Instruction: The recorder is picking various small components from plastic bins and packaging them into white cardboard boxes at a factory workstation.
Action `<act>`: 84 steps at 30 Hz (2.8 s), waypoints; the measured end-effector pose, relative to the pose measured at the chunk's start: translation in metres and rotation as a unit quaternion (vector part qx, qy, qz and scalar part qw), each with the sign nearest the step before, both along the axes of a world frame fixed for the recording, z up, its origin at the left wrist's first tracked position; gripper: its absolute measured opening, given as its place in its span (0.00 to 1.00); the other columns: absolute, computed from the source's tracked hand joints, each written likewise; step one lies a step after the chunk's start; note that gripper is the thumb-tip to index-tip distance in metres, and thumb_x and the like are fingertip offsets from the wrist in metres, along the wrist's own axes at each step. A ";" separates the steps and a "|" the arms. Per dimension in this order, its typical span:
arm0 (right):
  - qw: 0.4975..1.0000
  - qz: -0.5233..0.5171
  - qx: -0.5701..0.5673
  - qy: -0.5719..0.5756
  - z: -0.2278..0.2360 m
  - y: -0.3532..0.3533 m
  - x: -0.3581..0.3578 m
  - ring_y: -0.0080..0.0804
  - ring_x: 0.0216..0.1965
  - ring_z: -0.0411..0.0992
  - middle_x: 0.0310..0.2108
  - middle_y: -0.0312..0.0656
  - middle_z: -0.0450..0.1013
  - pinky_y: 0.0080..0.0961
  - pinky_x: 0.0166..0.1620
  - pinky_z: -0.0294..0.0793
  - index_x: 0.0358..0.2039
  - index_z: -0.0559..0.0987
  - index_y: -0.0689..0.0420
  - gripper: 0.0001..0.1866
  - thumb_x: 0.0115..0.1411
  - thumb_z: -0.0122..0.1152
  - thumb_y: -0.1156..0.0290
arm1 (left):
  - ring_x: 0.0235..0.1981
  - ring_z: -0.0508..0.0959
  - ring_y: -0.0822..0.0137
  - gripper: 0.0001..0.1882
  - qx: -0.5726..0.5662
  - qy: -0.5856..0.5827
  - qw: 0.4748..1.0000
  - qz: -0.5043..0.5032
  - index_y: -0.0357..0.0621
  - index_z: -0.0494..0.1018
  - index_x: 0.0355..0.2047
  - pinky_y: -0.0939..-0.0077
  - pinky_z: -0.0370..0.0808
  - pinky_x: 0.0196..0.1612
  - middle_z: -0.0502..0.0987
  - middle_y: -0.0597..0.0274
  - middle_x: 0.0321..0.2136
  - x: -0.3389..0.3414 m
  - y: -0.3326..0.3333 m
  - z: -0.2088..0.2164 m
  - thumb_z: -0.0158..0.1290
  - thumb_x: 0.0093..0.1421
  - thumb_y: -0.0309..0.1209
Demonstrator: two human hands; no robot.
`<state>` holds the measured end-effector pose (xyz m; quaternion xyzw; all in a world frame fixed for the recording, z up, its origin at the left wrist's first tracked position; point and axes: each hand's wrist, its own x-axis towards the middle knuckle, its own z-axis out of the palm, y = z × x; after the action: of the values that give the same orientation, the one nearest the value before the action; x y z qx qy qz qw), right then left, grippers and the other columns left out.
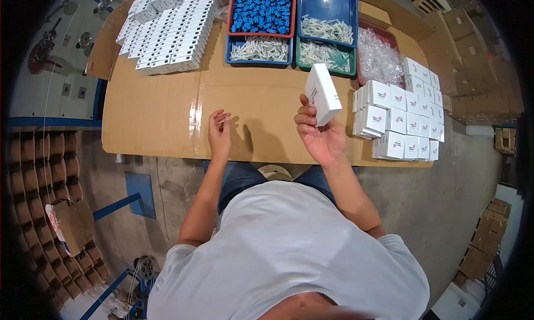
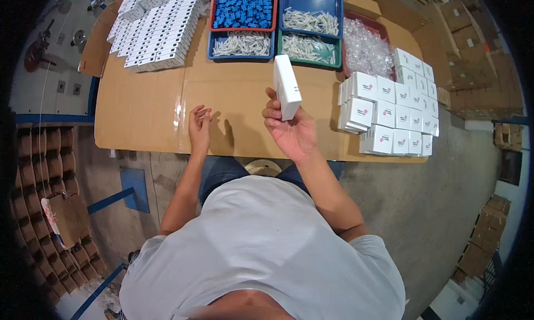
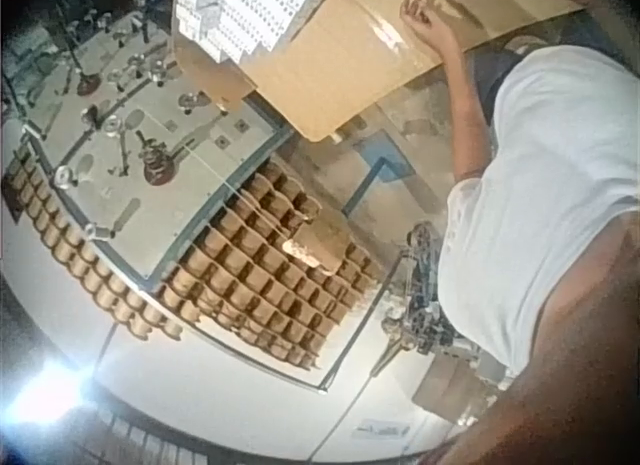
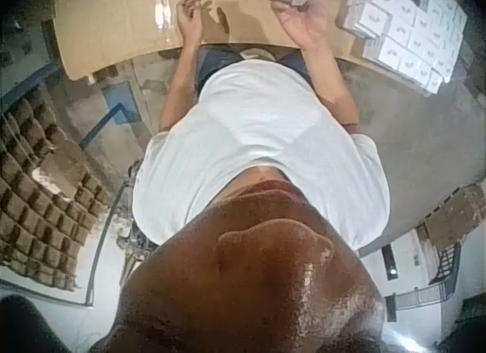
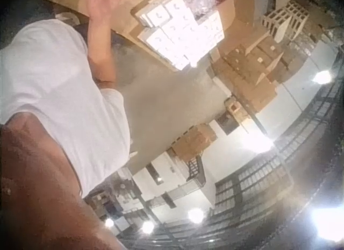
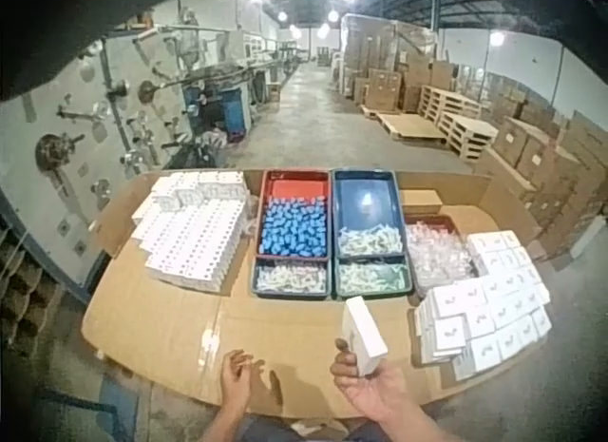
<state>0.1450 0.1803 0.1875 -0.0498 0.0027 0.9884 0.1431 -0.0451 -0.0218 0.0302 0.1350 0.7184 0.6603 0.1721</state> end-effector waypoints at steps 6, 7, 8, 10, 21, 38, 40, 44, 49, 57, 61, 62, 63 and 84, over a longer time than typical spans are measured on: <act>0.994 0.023 -0.088 0.065 0.009 -0.003 0.005 0.29 0.38 0.64 0.39 0.41 0.68 0.23 0.40 0.69 0.67 0.56 0.69 0.33 0.65 0.55 0.74 | 0.46 0.79 0.68 0.16 -0.075 0.045 0.996 -0.015 0.40 0.68 0.57 0.75 0.77 0.47 0.79 0.56 0.47 0.005 -0.002 -0.001 0.50 0.71 0.27; 0.994 0.021 -0.088 0.066 0.008 -0.002 0.006 0.29 0.38 0.64 0.39 0.41 0.68 0.23 0.40 0.69 0.67 0.56 0.69 0.33 0.65 0.55 0.74 | 0.46 0.79 0.68 0.16 -0.075 0.045 0.996 -0.017 0.40 0.68 0.57 0.75 0.77 0.47 0.79 0.56 0.47 0.005 -0.002 -0.001 0.50 0.71 0.27; 0.993 0.020 -0.096 0.061 0.007 -0.001 0.007 0.29 0.38 0.64 0.40 0.41 0.69 0.23 0.40 0.69 0.67 0.56 0.69 0.33 0.65 0.55 0.74 | 0.45 0.79 0.69 0.16 -0.080 0.048 0.995 -0.018 0.41 0.68 0.57 0.75 0.76 0.46 0.79 0.56 0.47 0.005 -0.002 -0.001 0.51 0.70 0.27; 0.993 0.016 -0.102 0.057 0.004 0.004 0.009 0.29 0.38 0.64 0.40 0.41 0.69 0.23 0.40 0.69 0.67 0.56 0.68 0.32 0.65 0.55 0.74 | 0.45 0.79 0.70 0.16 -0.085 0.051 0.995 -0.023 0.41 0.68 0.57 0.75 0.76 0.46 0.79 0.56 0.47 0.004 0.001 0.000 0.51 0.70 0.28; 0.866 -0.051 0.422 -0.262 -0.019 0.007 -0.003 0.28 0.46 0.78 0.51 0.40 0.76 0.28 0.46 0.78 0.60 0.69 0.58 0.24 0.66 0.63 0.72 | 0.60 0.70 0.45 0.22 -0.245 0.392 0.887 0.017 0.36 0.70 0.54 0.53 0.65 0.64 0.73 0.45 0.55 -0.049 -0.008 -0.019 0.57 0.60 0.28; 0.652 -0.183 0.698 -0.232 0.006 0.038 -0.186 0.19 0.34 0.72 0.31 0.33 0.75 0.19 0.40 0.72 0.44 0.79 0.64 0.13 0.61 0.70 0.73 | 0.64 0.66 0.49 0.22 -0.334 0.359 0.871 0.039 0.41 0.71 0.53 0.53 0.63 0.65 0.69 0.49 0.59 -0.039 -0.007 0.000 0.55 0.59 0.35; 0.623 -0.174 0.728 -0.226 0.013 0.046 -0.220 0.19 0.34 0.73 0.31 0.35 0.77 0.19 0.41 0.73 0.45 0.79 0.64 0.15 0.60 0.72 0.72 | 0.64 0.66 0.49 0.23 -0.337 0.364 0.867 0.044 0.41 0.71 0.53 0.53 0.63 0.65 0.69 0.49 0.59 -0.039 -0.008 -0.001 0.55 0.59 0.35; 0.593 -0.236 0.747 -0.184 0.021 0.053 -0.293 0.21 0.36 0.76 0.35 0.39 0.81 0.20 0.42 0.75 0.47 0.77 0.64 0.20 0.59 0.73 0.70 | 0.63 0.66 0.49 0.23 -0.340 0.376 0.861 0.047 0.42 0.71 0.53 0.52 0.63 0.65 0.69 0.48 0.58 -0.040 -0.009 -0.006 0.55 0.59 0.36; 0.557 -0.230 0.787 -0.134 0.012 0.060 -0.387 0.26 0.36 0.78 0.36 0.40 0.81 0.23 0.40 0.77 0.44 0.78 0.64 0.19 0.57 0.74 0.68 | 0.64 0.66 0.49 0.23 -0.344 0.368 0.863 0.043 0.41 0.70 0.53 0.52 0.63 0.66 0.69 0.48 0.59 -0.043 -0.009 -0.006 0.55 0.59 0.36; 0.488 -0.241 0.816 -0.195 -0.010 0.051 -0.505 0.35 0.34 0.81 0.33 0.44 0.83 0.31 0.39 0.79 0.44 0.80 0.59 0.20 0.54 0.75 0.63 | 0.65 0.65 0.49 0.23 -0.343 0.354 0.869 0.041 0.42 0.70 0.53 0.53 0.62 0.65 0.69 0.48 0.59 -0.044 -0.007 0.001 0.56 0.58 0.36; 0.468 -0.255 0.826 -0.185 -0.024 0.049 -0.559 0.40 0.34 0.81 0.34 0.45 0.83 0.34 0.39 0.78 0.43 0.80 0.60 0.19 0.54 0.75 0.65 | 0.65 0.65 0.49 0.22 -0.335 0.334 0.880 0.033 0.40 0.71 0.53 0.53 0.61 0.67 0.69 0.47 0.60 -0.046 -0.008 0.006 0.53 0.60 0.36; 0.467 -0.255 0.826 -0.185 -0.028 0.050 -0.570 0.40 0.34 0.81 0.34 0.45 0.83 0.34 0.39 0.78 0.43 0.80 0.60 0.19 0.54 0.75 0.65 | 0.65 0.64 0.49 0.23 -0.336 0.330 0.882 0.030 0.40 0.71 0.54 0.53 0.61 0.67 0.68 0.47 0.60 -0.046 -0.008 0.007 0.53 0.60 0.36; 0.462 -0.259 0.826 -0.190 -0.032 0.047 -0.582 0.40 0.34 0.81 0.33 0.45 0.82 0.35 0.39 0.78 0.43 0.80 0.60 0.19 0.54 0.75 0.66 | 0.66 0.64 0.49 0.23 -0.338 0.327 0.882 0.028 0.39 0.71 0.54 0.53 0.60 0.67 0.68 0.47 0.60 -0.047 -0.009 0.005 0.53 0.60 0.37; 0.414 -0.294 0.821 -0.262 -0.106 0.049 -0.675 0.44 0.39 0.80 0.35 0.46 0.82 0.38 0.45 0.77 0.41 0.80 0.59 0.16 0.55 0.73 0.67 | 0.67 0.63 0.52 0.22 -0.351 0.302 0.886 0.023 0.41 0.71 0.55 0.53 0.60 0.68 0.68 0.49 0.62 -0.049 -0.007 -0.004 0.52 0.62 0.37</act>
<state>-0.5303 0.2298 0.0817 -0.1616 -0.8329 0.3567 0.3911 -0.0945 -0.0285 0.0262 0.2426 0.9234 0.2957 -0.0323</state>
